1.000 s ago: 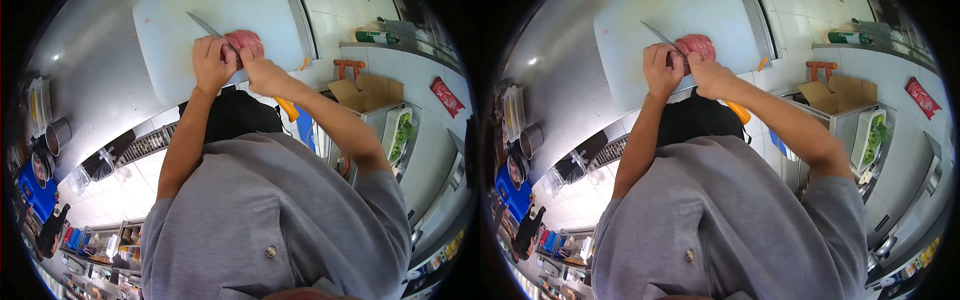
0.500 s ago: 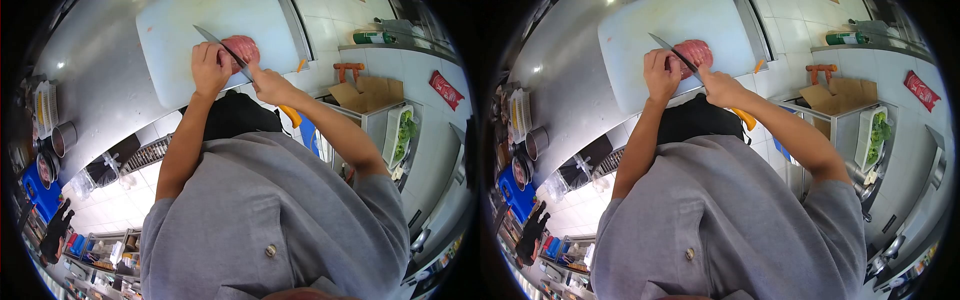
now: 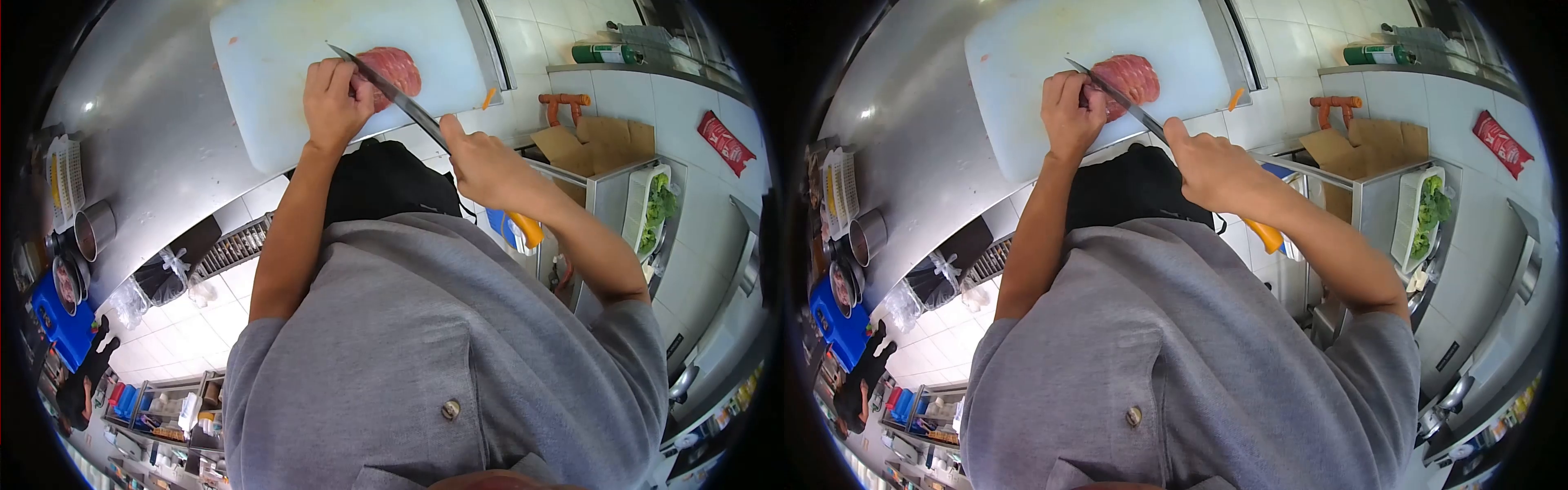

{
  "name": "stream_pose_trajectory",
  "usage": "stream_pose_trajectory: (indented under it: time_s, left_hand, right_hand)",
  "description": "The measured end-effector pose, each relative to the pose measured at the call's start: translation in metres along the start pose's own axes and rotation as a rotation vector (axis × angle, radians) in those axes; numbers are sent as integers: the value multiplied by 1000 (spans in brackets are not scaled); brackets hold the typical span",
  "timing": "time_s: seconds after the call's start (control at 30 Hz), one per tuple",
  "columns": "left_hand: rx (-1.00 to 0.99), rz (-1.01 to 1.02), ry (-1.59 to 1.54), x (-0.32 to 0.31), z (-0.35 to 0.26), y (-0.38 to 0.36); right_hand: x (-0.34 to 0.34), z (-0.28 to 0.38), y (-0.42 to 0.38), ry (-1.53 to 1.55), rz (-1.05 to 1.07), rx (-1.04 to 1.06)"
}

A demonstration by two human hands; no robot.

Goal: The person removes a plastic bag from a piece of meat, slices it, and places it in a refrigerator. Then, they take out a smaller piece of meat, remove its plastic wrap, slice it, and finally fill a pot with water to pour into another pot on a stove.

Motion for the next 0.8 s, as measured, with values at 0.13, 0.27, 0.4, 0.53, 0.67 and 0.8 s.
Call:
stream_pose_trajectory:
  time_s: [0.13,0.27,0.4,0.53,0.67,0.8]
  left_hand:
    - [52,19,7,1,3,-3]
    - [64,-39,-14,3,5,-3]
    - [37,-33,-35,3,4,-6]
    - [13,-43,-9,2,4,-2]
    - [53,-96,-10,4,5,-6]
    - [58,-89,26,4,5,-7]
  right_hand:
    - [-6,7,18,37,54,42]
    - [-17,12,62,68,-16,75]
    - [-6,23,90,124,-125,132]
    - [-12,13,65,118,-51,114]
    - [-25,-7,21,100,111,51]
    - [-26,9,83,90,-119,122]
Point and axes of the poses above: each hand's wrist, its own y-axis towards the middle knuckle, its own x-axis out of the back of the hand, z = x × y, the point moved 9 cm from there along y, towards the middle knuckle, and after that the axes turned 12 degrees about -y, right-handed, at the moved point
